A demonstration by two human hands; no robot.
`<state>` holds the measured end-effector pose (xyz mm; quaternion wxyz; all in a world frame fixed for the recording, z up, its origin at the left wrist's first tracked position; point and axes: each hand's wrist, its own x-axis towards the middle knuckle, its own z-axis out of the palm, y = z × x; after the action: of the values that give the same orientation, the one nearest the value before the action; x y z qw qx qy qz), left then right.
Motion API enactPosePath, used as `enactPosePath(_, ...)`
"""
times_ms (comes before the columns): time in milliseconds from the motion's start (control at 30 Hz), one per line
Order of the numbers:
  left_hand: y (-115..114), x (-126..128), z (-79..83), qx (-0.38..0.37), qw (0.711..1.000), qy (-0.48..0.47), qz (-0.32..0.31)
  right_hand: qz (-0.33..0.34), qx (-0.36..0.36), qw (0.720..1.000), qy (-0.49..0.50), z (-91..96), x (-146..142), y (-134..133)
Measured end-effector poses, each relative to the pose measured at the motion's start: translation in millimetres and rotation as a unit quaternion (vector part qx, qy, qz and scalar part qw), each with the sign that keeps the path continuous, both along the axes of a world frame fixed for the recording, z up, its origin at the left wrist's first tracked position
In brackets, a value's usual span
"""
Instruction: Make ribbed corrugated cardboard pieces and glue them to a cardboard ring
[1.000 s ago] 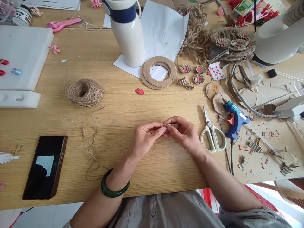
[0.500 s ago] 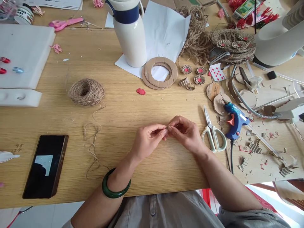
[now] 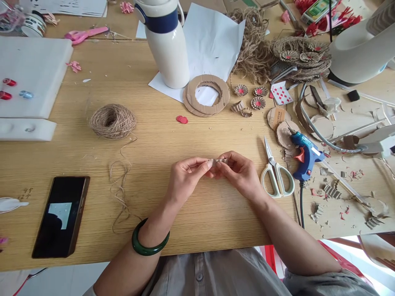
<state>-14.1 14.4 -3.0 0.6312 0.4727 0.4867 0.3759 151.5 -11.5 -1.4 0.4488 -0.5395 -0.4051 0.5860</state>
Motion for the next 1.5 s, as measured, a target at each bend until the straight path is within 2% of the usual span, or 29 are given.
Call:
enactPosePath(333, -3.7, 1.8, -0.9, 0.036, 0.999, 0.022, -0.007, 0.002, -0.048, 0.993, 0.111, 5.3, -1.9, 1.6)
enactPosePath(733, -4.8, 2.0, -0.1, 0.08, 0.996, 0.037, -0.016, 0.001, -0.052, 0.99, 0.13, 1.9, -1.5, 1.4)
enactPosePath(1067, -3.0, 1.6, -0.8, 0.089, 0.995, 0.032, -0.025, -0.007, -0.028, 0.994, 0.105, -1.6, -1.0, -0.3)
enactPosePath(1300, -7.0, 1.5, -5.4, 0.143, 0.988, 0.05, -0.03, -0.014, -0.036, 0.995, 0.09, 0.8, -0.8, 1.3)
enactPosePath(1500, -6.9, 3.2, -6.9, 0.094, 0.995, 0.042, -0.002, 0.001, -0.022, 0.996, 0.081, -4.0, -2.3, -0.4)
